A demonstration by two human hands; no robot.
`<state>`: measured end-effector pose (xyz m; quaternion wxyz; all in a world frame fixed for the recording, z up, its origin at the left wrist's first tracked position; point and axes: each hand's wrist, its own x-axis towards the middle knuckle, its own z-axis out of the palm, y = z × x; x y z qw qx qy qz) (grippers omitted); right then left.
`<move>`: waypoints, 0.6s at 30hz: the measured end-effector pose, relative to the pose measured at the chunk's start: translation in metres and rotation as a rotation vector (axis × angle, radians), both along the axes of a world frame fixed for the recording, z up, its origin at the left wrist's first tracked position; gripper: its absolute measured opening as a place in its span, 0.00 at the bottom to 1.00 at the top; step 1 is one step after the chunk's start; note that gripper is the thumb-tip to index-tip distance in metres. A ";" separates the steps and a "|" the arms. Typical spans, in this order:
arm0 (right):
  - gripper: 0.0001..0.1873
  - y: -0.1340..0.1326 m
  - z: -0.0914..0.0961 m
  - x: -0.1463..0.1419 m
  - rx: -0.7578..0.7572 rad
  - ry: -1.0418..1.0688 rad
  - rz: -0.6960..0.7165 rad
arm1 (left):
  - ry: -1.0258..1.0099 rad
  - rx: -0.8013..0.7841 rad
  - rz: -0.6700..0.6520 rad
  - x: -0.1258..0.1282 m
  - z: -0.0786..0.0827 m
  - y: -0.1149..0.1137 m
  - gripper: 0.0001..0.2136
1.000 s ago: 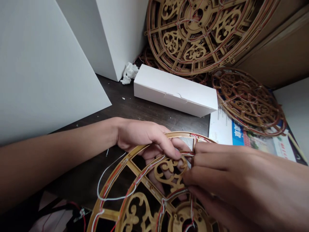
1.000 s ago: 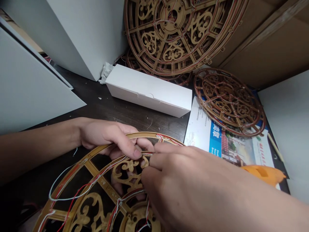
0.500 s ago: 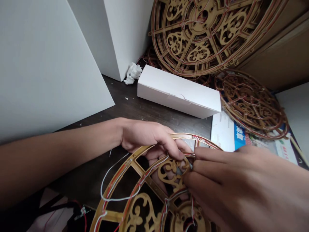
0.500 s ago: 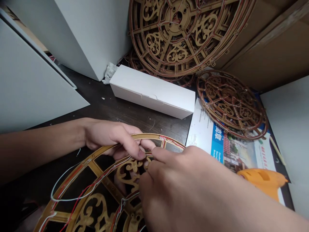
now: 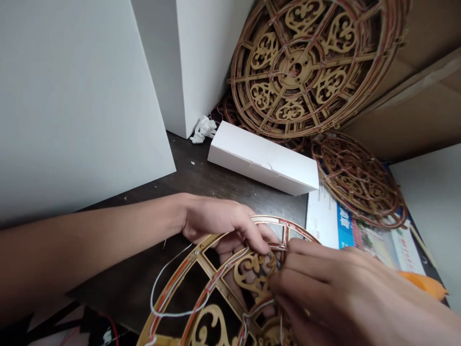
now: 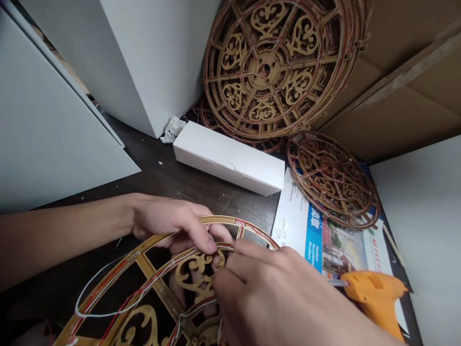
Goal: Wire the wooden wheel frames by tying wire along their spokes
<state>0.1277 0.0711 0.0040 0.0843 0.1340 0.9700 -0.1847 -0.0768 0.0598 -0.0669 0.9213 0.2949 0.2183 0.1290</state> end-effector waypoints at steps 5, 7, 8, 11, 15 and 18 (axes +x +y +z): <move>0.13 0.002 0.009 0.003 -0.114 -0.043 -0.033 | 0.077 0.077 0.030 -0.002 0.000 -0.001 0.14; 0.14 0.005 0.014 0.002 -0.153 -0.037 -0.046 | 0.074 0.075 0.023 -0.002 0.002 -0.002 0.13; 0.15 0.006 0.016 0.001 -0.174 -0.039 -0.054 | 0.074 0.075 0.020 -0.002 0.003 -0.002 0.13; 0.14 0.007 0.016 -0.003 -0.220 -0.015 -0.061 | 0.072 0.075 0.021 -0.002 0.004 -0.003 0.13; 0.14 0.007 0.015 -0.002 -0.188 0.012 -0.050 | 0.067 0.090 0.008 -0.003 0.003 -0.002 0.12; 0.13 0.008 0.014 0.004 -0.192 0.005 -0.028 | 0.077 0.110 -0.017 -0.003 0.003 0.000 0.14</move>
